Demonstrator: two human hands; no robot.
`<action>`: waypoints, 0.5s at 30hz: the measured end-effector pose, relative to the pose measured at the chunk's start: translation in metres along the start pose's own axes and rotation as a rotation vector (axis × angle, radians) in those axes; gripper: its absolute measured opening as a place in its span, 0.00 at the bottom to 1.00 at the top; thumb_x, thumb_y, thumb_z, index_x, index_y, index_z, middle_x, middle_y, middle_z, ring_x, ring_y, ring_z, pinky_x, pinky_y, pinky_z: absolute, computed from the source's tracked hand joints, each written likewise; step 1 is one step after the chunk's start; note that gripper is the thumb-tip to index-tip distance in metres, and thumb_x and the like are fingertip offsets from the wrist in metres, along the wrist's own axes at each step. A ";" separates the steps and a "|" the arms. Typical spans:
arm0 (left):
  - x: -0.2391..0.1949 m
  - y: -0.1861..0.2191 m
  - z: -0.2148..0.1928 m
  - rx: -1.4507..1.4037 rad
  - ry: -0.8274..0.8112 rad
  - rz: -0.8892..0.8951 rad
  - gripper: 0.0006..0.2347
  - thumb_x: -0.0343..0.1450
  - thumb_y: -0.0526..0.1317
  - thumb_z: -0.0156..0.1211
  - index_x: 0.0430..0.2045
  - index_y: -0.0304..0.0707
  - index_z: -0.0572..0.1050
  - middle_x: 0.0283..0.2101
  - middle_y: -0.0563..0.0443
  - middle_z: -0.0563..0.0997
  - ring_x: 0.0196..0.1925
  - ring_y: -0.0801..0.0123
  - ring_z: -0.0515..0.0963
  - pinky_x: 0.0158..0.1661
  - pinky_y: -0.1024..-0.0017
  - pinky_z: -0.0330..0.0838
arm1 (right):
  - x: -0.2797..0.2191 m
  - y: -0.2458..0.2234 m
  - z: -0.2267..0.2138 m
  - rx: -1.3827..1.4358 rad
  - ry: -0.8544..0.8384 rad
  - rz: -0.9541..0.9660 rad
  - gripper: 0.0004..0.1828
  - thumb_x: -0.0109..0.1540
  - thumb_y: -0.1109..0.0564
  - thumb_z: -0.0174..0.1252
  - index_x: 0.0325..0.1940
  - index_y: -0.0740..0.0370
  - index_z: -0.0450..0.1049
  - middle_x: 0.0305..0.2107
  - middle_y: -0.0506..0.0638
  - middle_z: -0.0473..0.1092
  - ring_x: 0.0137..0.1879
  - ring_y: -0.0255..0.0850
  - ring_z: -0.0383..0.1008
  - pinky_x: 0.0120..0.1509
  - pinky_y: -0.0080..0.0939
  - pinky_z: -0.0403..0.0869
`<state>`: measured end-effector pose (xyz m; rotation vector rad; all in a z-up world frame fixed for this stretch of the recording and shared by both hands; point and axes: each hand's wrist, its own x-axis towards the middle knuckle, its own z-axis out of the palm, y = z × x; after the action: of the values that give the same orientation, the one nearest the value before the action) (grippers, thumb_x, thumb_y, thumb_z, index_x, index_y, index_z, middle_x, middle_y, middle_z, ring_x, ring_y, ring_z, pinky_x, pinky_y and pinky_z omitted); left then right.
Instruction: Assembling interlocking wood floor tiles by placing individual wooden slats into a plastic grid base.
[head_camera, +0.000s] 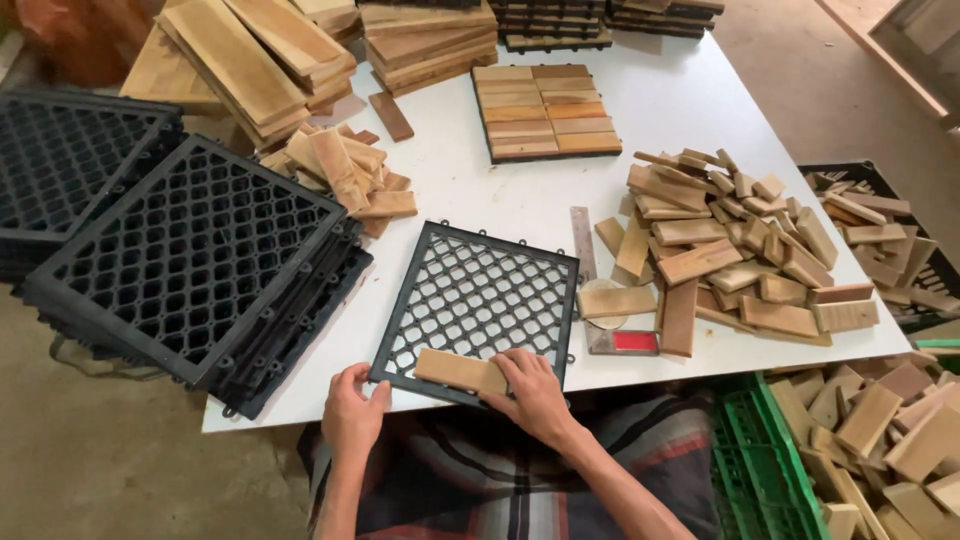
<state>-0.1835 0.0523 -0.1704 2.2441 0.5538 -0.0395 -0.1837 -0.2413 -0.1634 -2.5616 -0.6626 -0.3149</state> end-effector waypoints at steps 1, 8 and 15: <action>0.002 0.001 -0.001 -0.003 0.001 0.009 0.18 0.66 0.47 0.62 0.51 0.53 0.77 0.51 0.61 0.78 0.41 0.66 0.80 0.43 0.60 0.73 | -0.007 0.007 0.000 -0.005 0.007 0.000 0.26 0.63 0.41 0.63 0.57 0.60 0.69 0.48 0.54 0.69 0.53 0.51 0.69 0.54 0.50 0.66; 0.045 0.013 0.003 0.111 0.141 -0.082 0.15 0.69 0.55 0.59 0.44 0.54 0.79 0.40 0.62 0.84 0.45 0.57 0.82 0.44 0.53 0.72 | -0.021 0.001 -0.001 -0.095 0.014 0.250 0.28 0.62 0.37 0.62 0.56 0.57 0.68 0.51 0.53 0.68 0.48 0.53 0.71 0.50 0.52 0.72; 0.039 0.020 0.003 0.031 0.145 -0.095 0.20 0.72 0.60 0.53 0.50 0.51 0.74 0.42 0.59 0.86 0.48 0.51 0.83 0.47 0.49 0.71 | -0.024 -0.027 0.022 -0.021 -0.012 0.215 0.28 0.62 0.37 0.63 0.56 0.56 0.67 0.48 0.49 0.65 0.34 0.51 0.74 0.31 0.52 0.72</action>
<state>-0.1403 0.0535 -0.1659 2.2609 0.7420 0.0672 -0.2156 -0.2191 -0.1799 -2.6272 -0.3842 -0.2348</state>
